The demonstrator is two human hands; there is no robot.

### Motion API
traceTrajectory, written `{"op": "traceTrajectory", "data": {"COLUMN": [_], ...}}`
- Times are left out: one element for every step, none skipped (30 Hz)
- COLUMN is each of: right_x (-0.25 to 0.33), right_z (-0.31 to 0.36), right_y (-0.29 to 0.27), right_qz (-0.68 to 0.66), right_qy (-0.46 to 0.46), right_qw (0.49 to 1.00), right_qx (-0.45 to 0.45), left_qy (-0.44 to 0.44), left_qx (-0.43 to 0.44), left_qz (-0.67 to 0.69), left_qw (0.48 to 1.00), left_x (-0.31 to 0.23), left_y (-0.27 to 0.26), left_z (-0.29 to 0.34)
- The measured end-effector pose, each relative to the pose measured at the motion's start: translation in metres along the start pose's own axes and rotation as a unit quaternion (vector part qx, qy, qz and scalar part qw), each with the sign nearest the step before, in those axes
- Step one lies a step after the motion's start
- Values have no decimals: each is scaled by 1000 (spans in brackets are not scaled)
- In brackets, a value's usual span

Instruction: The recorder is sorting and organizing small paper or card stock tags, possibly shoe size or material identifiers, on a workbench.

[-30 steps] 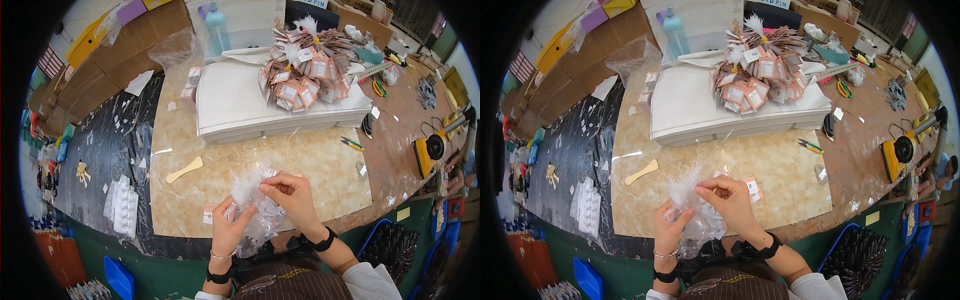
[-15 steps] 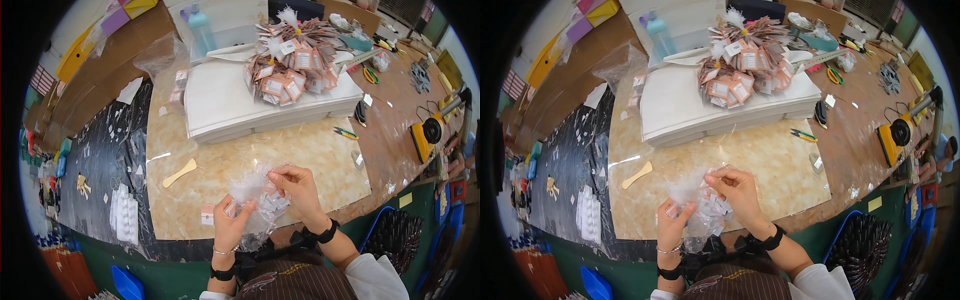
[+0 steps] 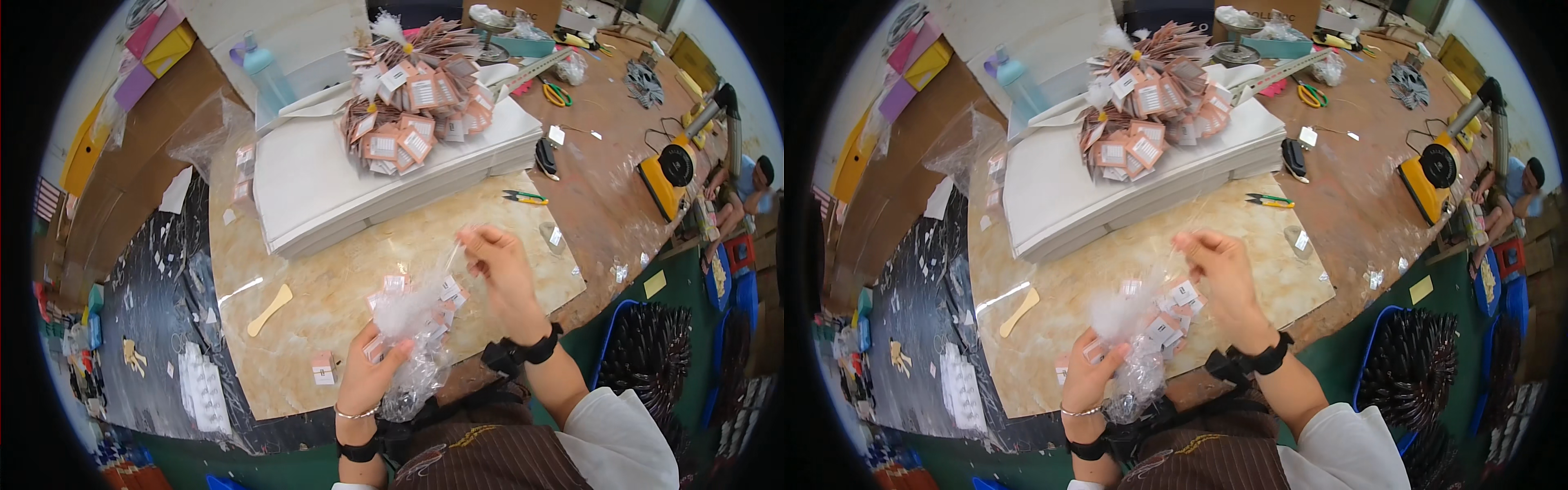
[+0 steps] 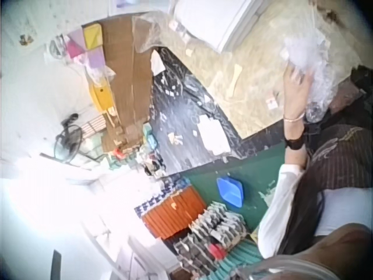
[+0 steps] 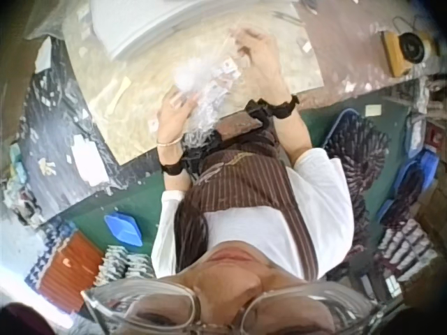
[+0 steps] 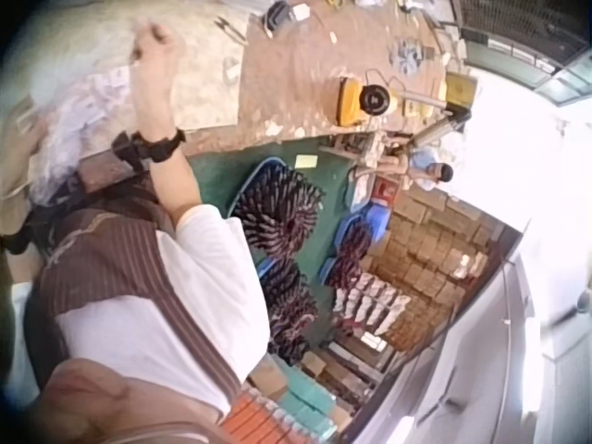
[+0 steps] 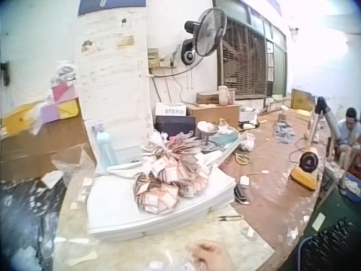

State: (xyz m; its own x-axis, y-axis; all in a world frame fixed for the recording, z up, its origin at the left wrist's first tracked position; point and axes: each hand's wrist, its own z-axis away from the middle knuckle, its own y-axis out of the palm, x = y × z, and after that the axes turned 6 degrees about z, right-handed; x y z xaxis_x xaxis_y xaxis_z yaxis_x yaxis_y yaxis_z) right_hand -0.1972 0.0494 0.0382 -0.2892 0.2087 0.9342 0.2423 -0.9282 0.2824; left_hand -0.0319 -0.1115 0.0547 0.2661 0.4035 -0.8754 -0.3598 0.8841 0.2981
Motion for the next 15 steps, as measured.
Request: {"op": "traceTrajectory", "data": {"right_x": [4, 9, 13, 17, 16, 14, 14, 14, 14, 14, 15, 15, 18, 22, 27], "right_z": [-2, -4, -4, -3, -4, -6, -7, -9, -11, -14, -20, -27, -45, -58, -55], "right_y": [-4, -8, -12, -12, -15, -19, -21, -23, -26, -32, -41, -53, -84, -113, -122], "right_qz": [5, 10, 15, 27, 19, 12, -1, -14, -27, -53, -78, -103, -111, -124, -77], "right_qy": [-12, -24, -36, -30, -31, -33, -25, -17, -9, -31, -53, -75, -109, -140, -112], "right_qw": [1000, 1000, 999, 999, 999, 999, 1000, 1000, 1000, 997, 993, 986, 977, 965, 978], "right_qx": [6, 11, 17, 16, 12, 9, 6, 2, -2, -37, -72, -108, -148, -185, -161], "left_qy": [-10, -10, -10, -12, -9, -6, 0, 5, 11, 15, -6, -26, -46, -48, -26], "left_qx": [-5, -7, -10, -13, -1, 11, 20, 13, 6, 2, -54, -109, -165, -186, -215], "left_qz": [-9, -6, -4, 0, -2, -5, -7, -13, -19, -28, -46, -65, -81, -94, -101], "left_qw": [1000, 1000, 1000, 1000, 1000, 1000, 1000, 1000, 1000, 999, 997, 992, 982, 977, 971], "left_x": [0, 1, 2, 3, 3, 2, 0, -1, -2, -4, -6, -7, -6, 2, 3], "left_y": [-1, -3, -5, -7, -8, -8, -7, -4, -1, 2, 2, -4, -13, -41, -75], "left_z": [1, 2, 2, 2, 1, 0, 0, -1, -1, -2, 0, 7, 14, 22, 30]}}
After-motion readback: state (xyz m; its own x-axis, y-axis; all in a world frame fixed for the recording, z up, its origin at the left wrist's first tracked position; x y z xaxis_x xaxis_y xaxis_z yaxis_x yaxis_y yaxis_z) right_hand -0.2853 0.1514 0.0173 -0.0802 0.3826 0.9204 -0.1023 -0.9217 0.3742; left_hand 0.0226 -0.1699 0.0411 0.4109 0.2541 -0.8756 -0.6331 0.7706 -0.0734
